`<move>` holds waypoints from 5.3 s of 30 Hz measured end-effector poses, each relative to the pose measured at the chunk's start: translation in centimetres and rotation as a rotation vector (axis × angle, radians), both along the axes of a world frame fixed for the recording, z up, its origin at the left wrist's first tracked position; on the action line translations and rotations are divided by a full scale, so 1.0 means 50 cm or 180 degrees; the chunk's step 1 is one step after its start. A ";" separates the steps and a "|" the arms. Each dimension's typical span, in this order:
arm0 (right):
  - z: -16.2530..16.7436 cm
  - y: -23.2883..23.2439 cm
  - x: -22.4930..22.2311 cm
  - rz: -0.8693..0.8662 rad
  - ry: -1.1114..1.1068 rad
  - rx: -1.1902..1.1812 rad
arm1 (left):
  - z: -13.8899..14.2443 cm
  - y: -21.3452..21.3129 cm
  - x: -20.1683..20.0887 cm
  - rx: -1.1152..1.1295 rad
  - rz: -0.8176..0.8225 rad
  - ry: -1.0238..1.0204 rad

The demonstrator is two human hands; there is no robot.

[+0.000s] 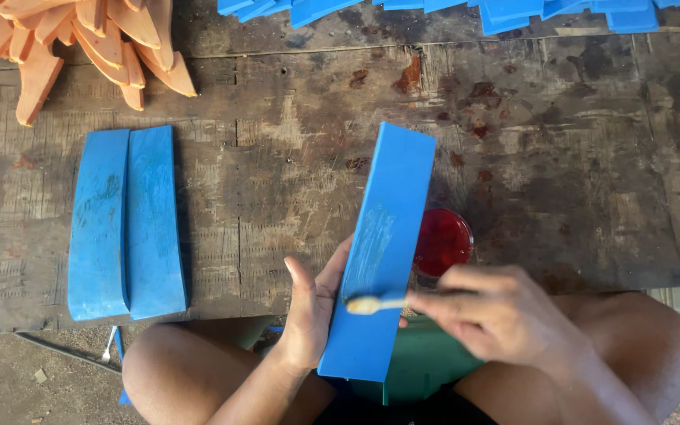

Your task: The person uses a toothbrush to apply a red liquid finish to blue-painted wooden pieces. They repeatedly dip the toothbrush into a red cup and brush the liquid onto each piece, then place the finished pieces aside on the table.

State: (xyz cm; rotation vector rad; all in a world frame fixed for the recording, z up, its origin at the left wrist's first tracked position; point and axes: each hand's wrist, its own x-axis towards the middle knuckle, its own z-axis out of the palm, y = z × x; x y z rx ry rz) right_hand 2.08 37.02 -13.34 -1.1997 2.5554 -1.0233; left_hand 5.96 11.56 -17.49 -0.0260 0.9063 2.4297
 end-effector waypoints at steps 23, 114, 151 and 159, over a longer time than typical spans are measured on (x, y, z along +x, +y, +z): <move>0.012 0.012 0.005 -0.0246 0.0556 -0.0083 | -0.015 -0.010 -0.003 -0.0207 0.0207 -0.0043; -0.002 -0.097 0.101 -0.0603 -0.1080 -0.0611 | 0.020 -0.032 -0.065 0.0722 0.2544 -0.0863; -0.007 -0.073 0.067 -0.1338 -0.0089 -0.0275 | 0.013 -0.073 -0.048 0.1204 0.2140 -0.0519; 0.006 -0.077 0.057 -0.1049 -0.0314 -0.0103 | 0.012 -0.062 -0.042 0.1328 0.1591 -0.0584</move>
